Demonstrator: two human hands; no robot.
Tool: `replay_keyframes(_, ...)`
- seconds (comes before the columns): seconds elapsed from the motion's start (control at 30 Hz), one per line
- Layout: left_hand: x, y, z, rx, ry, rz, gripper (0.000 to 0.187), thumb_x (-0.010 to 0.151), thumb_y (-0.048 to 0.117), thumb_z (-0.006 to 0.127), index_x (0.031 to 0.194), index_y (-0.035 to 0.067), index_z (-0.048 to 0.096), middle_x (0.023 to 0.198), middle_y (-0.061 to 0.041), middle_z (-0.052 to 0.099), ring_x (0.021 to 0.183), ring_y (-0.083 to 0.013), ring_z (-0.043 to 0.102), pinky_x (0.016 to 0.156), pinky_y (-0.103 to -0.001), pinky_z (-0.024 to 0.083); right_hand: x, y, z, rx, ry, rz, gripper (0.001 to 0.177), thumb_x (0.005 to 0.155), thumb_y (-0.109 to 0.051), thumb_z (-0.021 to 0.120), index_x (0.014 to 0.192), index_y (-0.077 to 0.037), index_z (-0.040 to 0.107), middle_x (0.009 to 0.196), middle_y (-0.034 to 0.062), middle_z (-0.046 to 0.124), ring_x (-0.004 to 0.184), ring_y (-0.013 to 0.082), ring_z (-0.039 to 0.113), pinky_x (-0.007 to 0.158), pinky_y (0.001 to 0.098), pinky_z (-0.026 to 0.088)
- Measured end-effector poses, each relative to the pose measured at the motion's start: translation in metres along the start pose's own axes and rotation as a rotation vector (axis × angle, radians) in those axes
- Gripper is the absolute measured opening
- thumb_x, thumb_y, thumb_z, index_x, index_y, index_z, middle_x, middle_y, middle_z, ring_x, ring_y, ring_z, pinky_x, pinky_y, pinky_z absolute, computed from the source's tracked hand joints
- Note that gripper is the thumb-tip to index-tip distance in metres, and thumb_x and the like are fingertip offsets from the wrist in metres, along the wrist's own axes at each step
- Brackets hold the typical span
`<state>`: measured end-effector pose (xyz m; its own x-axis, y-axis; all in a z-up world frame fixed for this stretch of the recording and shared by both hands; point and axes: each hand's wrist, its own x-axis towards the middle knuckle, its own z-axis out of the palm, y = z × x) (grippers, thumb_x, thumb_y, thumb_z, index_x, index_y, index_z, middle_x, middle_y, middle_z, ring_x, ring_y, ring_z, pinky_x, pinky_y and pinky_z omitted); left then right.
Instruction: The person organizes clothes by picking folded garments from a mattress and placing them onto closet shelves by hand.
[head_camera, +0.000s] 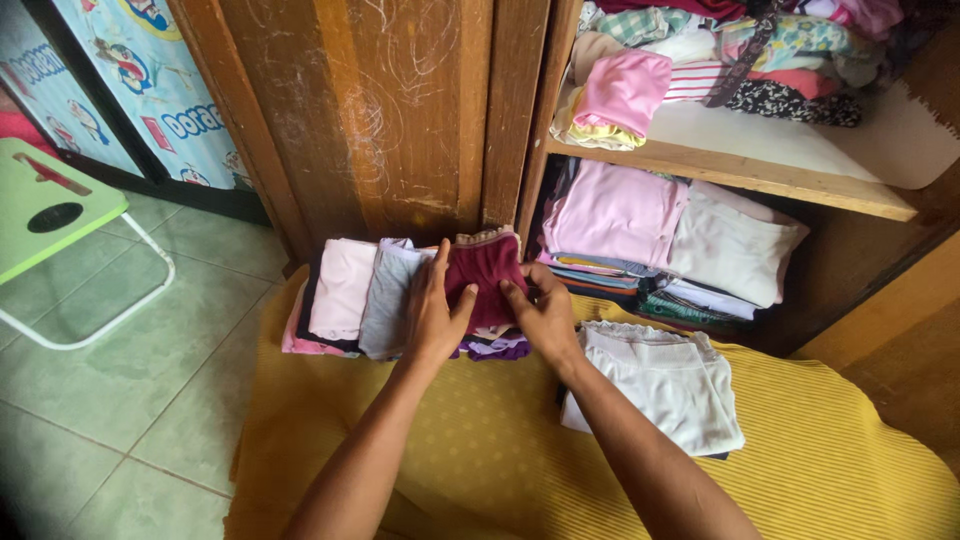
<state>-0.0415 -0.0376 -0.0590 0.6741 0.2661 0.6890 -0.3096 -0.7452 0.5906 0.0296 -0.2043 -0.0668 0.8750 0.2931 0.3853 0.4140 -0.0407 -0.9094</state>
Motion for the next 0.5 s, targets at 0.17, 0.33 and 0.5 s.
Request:
replay_keyframes(0.17,-0.006,-0.005,0.006,-0.635,-0.064,-0.452,0.087,0.086,0.007,0.074,0.160,0.021,0.030,0.131,-0.016,0.067,0.115,-0.0202,0.067,0.101,-0.032,0.053,-0.013,0.005,0.008,0.600,-0.076,0.096,0.021,0.094,0.002,0.055,0.109,-0.005,0.068,0.104,0.0011,0.070,0.095,0.0095,0.063,0.090,0.0267,0.051)
replay_keyframes(0.33,-0.015,-0.017,0.016,-1.174,0.009,-0.466,0.087,0.086,-0.009,0.070,0.160,0.021,0.036,0.144,-0.012,0.054,0.123,-0.0178,0.059,0.103,-0.032,0.052,-0.028,-0.007,-0.006,0.780,-0.097,0.202,0.024,0.095,0.005,0.055,0.115,-0.005,0.062,0.107,0.0040,0.069,0.100,0.0147,0.063,0.095,0.0316,0.051)
replay_keyframes(0.5,-0.016,0.013,0.035,-1.204,-0.081,-0.509,0.082,0.084,-0.005,0.070,0.155,0.023,0.041,0.149,-0.005,0.052,0.121,-0.0178,0.061,0.099,-0.034,0.057,-0.040,-0.009,-0.033,0.755,-0.022,0.345,0.036,0.090,0.004,0.055,0.123,-0.009,0.062,0.112,0.0052,0.071,0.104,0.0173,0.066,0.094,0.0357,0.055)
